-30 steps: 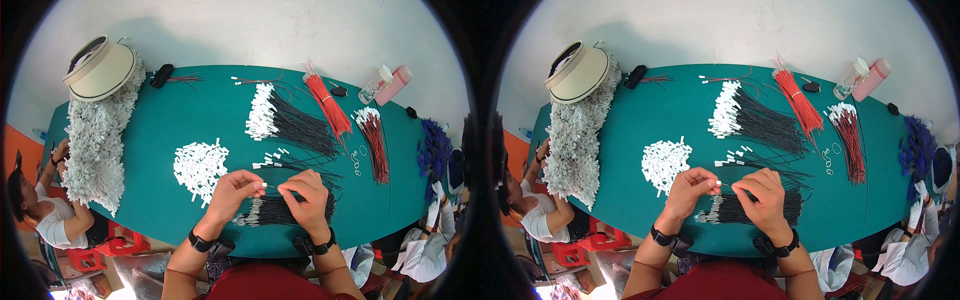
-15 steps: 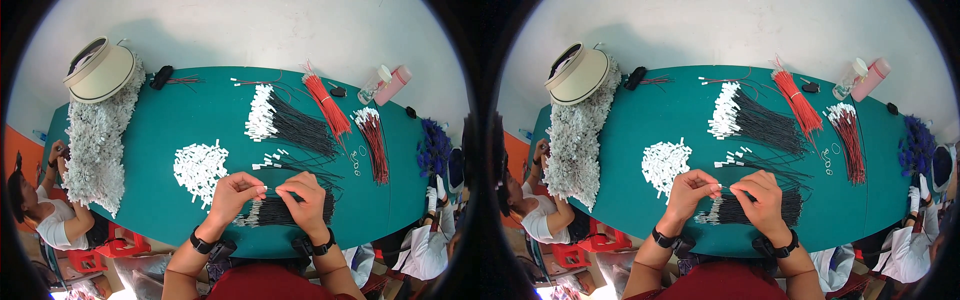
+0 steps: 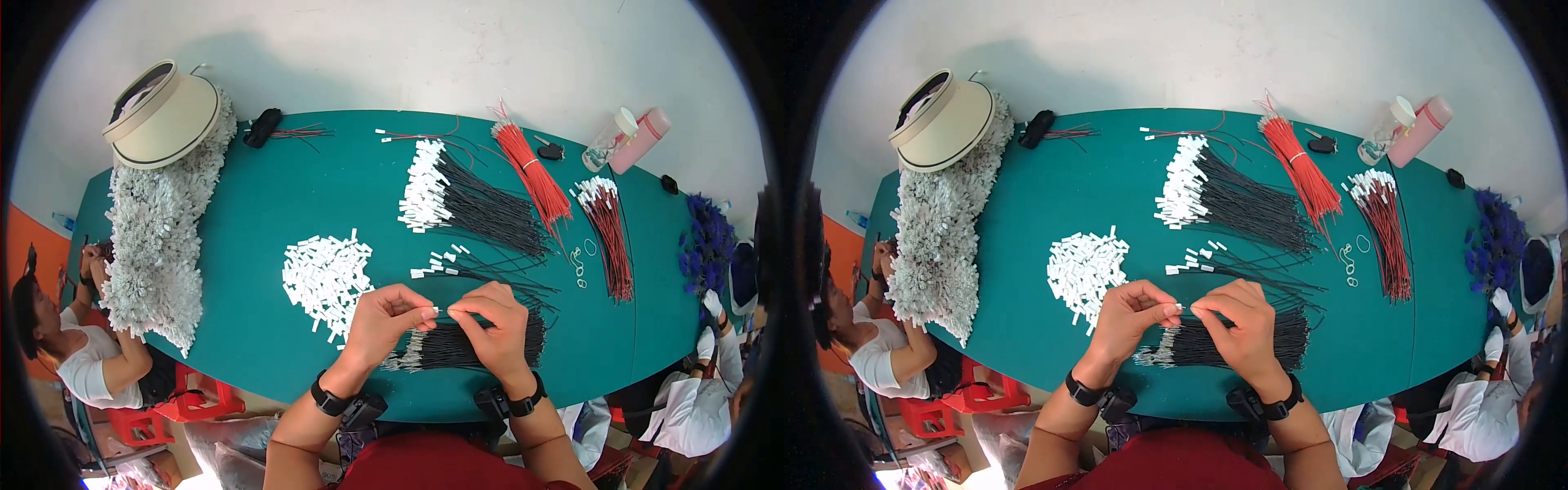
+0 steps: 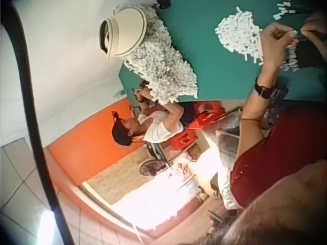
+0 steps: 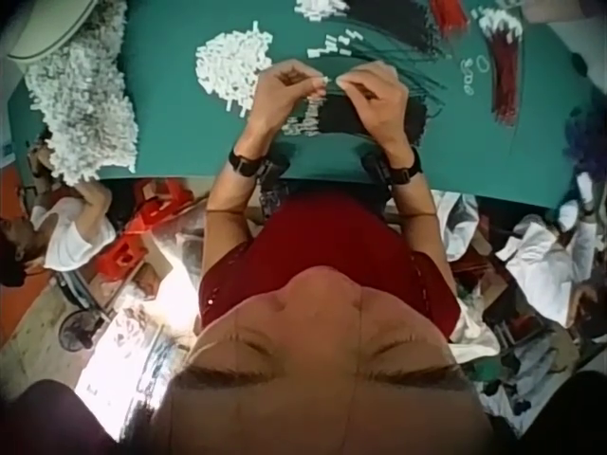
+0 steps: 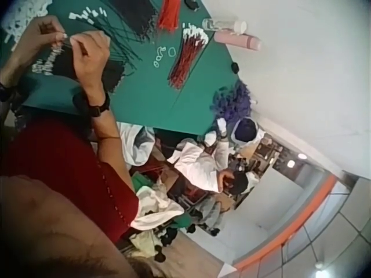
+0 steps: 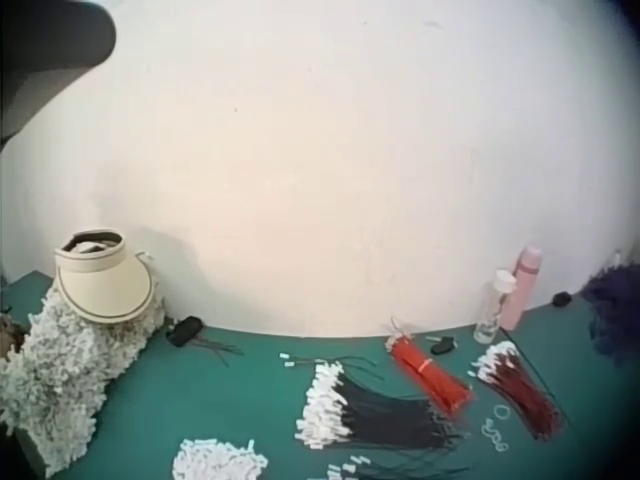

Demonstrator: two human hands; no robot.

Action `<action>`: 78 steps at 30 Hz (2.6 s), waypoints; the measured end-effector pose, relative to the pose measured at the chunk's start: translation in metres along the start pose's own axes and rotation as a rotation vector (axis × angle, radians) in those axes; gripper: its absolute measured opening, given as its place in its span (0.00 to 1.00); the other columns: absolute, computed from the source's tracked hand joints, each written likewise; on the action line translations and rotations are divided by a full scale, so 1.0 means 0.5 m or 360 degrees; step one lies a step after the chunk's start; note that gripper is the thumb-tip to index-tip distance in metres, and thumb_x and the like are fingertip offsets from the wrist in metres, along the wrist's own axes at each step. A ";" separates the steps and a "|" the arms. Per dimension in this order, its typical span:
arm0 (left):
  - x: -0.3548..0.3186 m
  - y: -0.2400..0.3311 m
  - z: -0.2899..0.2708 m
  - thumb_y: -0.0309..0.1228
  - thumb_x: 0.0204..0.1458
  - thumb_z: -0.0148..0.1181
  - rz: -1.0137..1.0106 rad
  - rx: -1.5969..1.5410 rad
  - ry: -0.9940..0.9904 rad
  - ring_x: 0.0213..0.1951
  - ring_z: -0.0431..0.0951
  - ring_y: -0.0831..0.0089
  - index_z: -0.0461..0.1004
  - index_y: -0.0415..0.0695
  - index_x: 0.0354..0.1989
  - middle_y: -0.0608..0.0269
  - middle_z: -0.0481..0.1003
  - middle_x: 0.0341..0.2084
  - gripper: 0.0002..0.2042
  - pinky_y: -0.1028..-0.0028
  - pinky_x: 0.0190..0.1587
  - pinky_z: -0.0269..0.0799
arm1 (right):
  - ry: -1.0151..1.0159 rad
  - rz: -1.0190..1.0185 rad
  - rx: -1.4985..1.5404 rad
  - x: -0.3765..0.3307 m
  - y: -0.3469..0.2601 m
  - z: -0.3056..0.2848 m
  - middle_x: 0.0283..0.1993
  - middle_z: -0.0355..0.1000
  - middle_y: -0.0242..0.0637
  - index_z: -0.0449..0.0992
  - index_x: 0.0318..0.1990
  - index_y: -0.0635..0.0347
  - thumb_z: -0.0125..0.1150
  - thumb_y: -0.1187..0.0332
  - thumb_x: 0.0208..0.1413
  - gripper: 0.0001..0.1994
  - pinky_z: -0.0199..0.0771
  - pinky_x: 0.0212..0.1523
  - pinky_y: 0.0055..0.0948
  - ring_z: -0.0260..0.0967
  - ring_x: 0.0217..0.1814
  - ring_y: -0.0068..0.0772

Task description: Attaching small white plastic connectors to the ends of black electrical wires at a workbench.

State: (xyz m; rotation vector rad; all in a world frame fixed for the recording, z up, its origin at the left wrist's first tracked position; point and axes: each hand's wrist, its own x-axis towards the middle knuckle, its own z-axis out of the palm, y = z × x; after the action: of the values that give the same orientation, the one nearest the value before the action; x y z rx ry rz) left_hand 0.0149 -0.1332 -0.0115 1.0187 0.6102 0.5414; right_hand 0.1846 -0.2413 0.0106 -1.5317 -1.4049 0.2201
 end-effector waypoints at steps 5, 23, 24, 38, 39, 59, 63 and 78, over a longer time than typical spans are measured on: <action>0.003 -0.002 -0.003 0.19 0.56 0.67 -0.0013 -0.0002 -0.0013 0.33 0.85 0.70 0.79 0.34 0.37 0.53 0.83 0.31 0.03 0.75 0.38 0.82 | -0.0017 0.0001 0.0001 0.001 -0.001 0.000 0.30 0.78 0.32 0.83 0.32 0.57 0.72 0.75 0.48 0.04 0.66 0.39 0.32 0.73 0.33 0.35; 0.003 -0.007 0.002 0.19 0.57 0.66 -0.0054 -0.0035 -0.0054 0.33 0.85 0.72 0.79 0.34 0.36 0.56 0.82 0.31 0.03 0.76 0.38 0.81 | -0.0046 0.0002 -0.0017 0.000 -0.002 0.004 0.30 0.79 0.33 0.83 0.31 0.59 0.72 0.76 0.47 0.04 0.69 0.42 0.31 0.74 0.33 0.32; 0.002 -0.004 0.001 0.19 0.57 0.66 -0.0056 -0.0034 -0.0053 0.33 0.85 0.72 0.79 0.34 0.36 0.56 0.82 0.31 0.03 0.76 0.38 0.81 | -0.0046 0.0003 -0.0016 0.001 -0.007 0.001 0.30 0.79 0.33 0.83 0.31 0.59 0.72 0.76 0.47 0.04 0.69 0.42 0.31 0.74 0.33 0.32; 0.010 0.042 -0.074 0.19 0.46 0.70 0.0761 0.1864 0.0537 0.39 0.78 0.60 0.82 0.39 0.36 0.60 0.80 0.33 0.09 0.66 0.42 0.74 | -0.0302 -0.0063 -0.0621 0.014 0.049 -0.031 0.39 0.77 0.34 0.82 0.37 0.61 0.70 0.74 0.48 0.08 0.71 0.46 0.36 0.72 0.43 0.39; 0.008 0.040 -0.079 0.19 0.42 0.71 0.0698 0.2056 0.0501 0.40 0.75 0.56 0.82 0.40 0.36 0.59 0.78 0.32 0.11 0.62 0.44 0.73 | -0.0669 -0.0038 -0.0487 0.008 0.050 -0.028 0.41 0.76 0.33 0.81 0.38 0.61 0.70 0.73 0.48 0.09 0.71 0.46 0.37 0.71 0.45 0.39; 0.006 0.042 -0.036 0.19 0.52 0.70 0.0219 0.0842 0.0307 0.33 0.84 0.73 0.79 0.35 0.34 0.55 0.84 0.33 0.05 0.76 0.37 0.80 | -0.0782 -0.0270 -0.0870 -0.018 0.036 0.027 0.33 0.67 0.37 0.74 0.30 0.60 0.63 0.73 0.52 0.03 0.69 0.40 0.36 0.67 0.38 0.40; 0.013 0.032 -0.037 0.19 0.58 0.64 0.0098 0.0136 0.0185 0.39 0.86 0.68 0.77 0.35 0.35 0.48 0.83 0.36 0.02 0.74 0.42 0.82 | -0.0807 -0.0187 -0.0699 -0.013 0.037 0.021 0.34 0.70 0.38 0.74 0.32 0.62 0.63 0.74 0.54 0.04 0.71 0.41 0.37 0.69 0.39 0.41; 0.014 0.014 -0.033 0.24 0.64 0.59 0.0046 -0.0178 0.0101 0.41 0.85 0.66 0.75 0.35 0.43 0.46 0.83 0.41 0.05 0.73 0.46 0.82 | -0.0557 0.0426 0.0363 0.008 0.003 -0.023 0.29 0.77 0.39 0.80 0.40 0.64 0.64 0.77 0.57 0.04 0.69 0.29 0.27 0.73 0.27 0.30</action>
State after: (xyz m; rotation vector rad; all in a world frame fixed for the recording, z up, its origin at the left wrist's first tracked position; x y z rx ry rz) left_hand 0.0076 -0.1153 -0.0131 0.9085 0.6152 0.6287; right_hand 0.1948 -0.2438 0.0166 -1.5337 -1.3783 0.8184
